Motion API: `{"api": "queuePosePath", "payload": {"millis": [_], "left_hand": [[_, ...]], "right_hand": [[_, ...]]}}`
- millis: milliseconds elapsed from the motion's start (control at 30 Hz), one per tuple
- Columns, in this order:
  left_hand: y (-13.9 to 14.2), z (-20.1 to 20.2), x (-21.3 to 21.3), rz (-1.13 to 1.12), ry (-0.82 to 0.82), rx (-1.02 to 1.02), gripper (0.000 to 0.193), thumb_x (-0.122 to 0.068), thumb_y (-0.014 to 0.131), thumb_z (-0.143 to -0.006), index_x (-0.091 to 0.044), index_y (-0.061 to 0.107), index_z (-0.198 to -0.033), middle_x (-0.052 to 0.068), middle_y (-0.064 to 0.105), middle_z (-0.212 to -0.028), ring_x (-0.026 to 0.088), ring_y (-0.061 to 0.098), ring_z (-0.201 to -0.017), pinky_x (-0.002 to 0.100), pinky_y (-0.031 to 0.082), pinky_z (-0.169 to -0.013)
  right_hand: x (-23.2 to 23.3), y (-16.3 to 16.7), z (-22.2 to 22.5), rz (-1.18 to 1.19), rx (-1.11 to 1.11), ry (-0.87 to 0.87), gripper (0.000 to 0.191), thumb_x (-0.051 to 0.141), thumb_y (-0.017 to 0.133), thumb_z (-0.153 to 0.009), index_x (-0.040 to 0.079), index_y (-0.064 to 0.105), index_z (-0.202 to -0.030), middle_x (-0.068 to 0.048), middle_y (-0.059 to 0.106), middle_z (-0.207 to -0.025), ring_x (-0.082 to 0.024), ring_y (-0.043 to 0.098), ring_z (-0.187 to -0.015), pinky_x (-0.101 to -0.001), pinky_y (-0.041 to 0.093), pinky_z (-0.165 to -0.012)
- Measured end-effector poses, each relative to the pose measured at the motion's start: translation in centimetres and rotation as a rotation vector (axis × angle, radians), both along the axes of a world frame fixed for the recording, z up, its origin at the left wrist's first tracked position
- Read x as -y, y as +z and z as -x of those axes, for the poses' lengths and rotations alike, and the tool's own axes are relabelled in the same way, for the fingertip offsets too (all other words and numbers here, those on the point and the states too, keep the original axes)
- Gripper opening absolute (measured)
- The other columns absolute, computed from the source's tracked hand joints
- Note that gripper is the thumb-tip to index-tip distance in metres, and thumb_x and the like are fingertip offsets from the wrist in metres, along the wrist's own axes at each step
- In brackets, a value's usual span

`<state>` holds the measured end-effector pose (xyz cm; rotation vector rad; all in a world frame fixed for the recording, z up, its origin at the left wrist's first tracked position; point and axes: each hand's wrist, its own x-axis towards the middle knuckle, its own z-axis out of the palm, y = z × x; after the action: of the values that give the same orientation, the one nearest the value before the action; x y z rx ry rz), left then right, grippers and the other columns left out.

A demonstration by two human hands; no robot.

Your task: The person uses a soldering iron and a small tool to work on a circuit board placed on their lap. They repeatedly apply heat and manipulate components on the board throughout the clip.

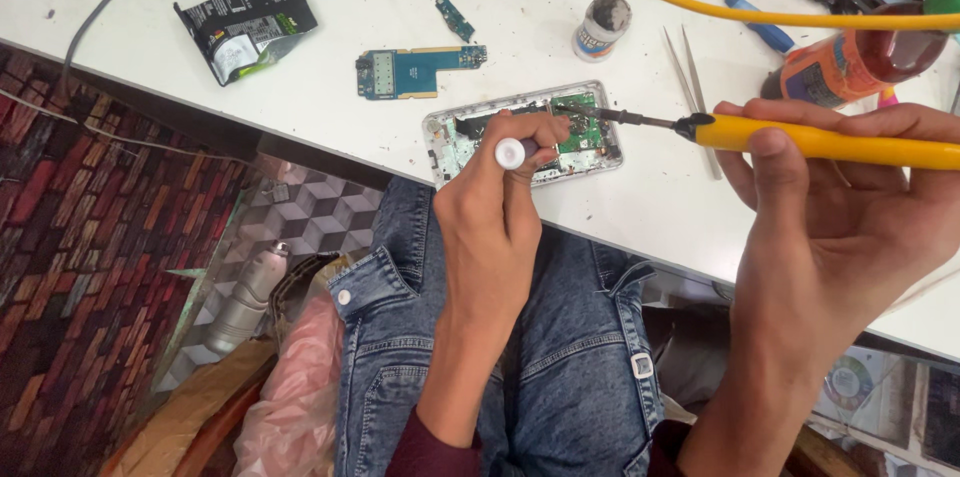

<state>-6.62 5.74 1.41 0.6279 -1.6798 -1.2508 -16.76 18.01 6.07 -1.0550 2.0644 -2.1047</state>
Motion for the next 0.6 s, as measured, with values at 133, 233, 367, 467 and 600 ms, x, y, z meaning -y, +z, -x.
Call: {"api": "queuePosePath", "payload": {"millis": [133,233,367,467,600], "left_hand": [[0.06,0.03,0.13,-0.015,0.004,0.009,0.013,0.002,0.049,-0.110,0.000,0.062,-0.115,0.011,0.077,-0.109,0.019,0.079,-0.103,0.029,0.064,-0.092],[0.07,-0.04,0.14,0.002,0.001,0.008,0.013,0.002,0.050,-0.111,-0.001,0.062,-0.115,0.011,0.077,-0.110,0.019,0.079,-0.104,0.029,0.065,-0.092],[0.13,-0.05,0.09,-0.003,0.005,-0.004,0.015,0.001,0.049,-0.111,-0.001,0.062,-0.116,0.011,0.077,-0.111,0.019,0.079,-0.105,0.030,0.065,-0.094],[0.19,-0.05,0.12,-0.008,0.008,0.007,0.014,0.001,0.050,-0.110,-0.001,0.062,-0.116,0.011,0.077,-0.110,0.019,0.079,-0.104,0.030,0.065,-0.092],[0.18,-0.06,0.10,-0.005,0.011,0.028,0.014,0.002,0.050,-0.110,-0.001,0.062,-0.116,0.010,0.077,-0.109,0.019,0.079,-0.103,0.030,0.064,-0.091]], "right_hand": [[0.05,0.21,0.06,-0.062,-0.070,-0.031,0.029,-0.017,0.056,-0.117,0.003,0.036,-0.126,-0.024,0.071,-0.123,-0.032,0.079,-0.120,-0.0378,0.067,-0.105],[0.15,0.23,0.08,-0.049,-0.067,-0.039,0.028,-0.016,0.056,-0.118,0.003,0.037,-0.126,-0.024,0.071,-0.123,-0.031,0.078,-0.119,-0.0379,0.067,-0.104],[0.28,0.12,0.06,-0.011,-0.041,-0.009,0.029,-0.016,0.057,-0.119,0.003,0.037,-0.127,-0.024,0.070,-0.124,-0.030,0.075,-0.117,-0.0384,0.068,-0.106],[0.25,0.07,0.04,-0.005,-0.021,-0.010,0.029,-0.016,0.056,-0.118,0.003,0.036,-0.127,-0.023,0.070,-0.124,-0.030,0.074,-0.116,-0.0375,0.071,-0.105],[0.04,0.12,0.08,-0.030,-0.034,-0.004,0.030,-0.016,0.056,-0.118,0.004,0.036,-0.127,-0.023,0.070,-0.124,-0.030,0.075,-0.117,-0.0372,0.069,-0.104]]}}
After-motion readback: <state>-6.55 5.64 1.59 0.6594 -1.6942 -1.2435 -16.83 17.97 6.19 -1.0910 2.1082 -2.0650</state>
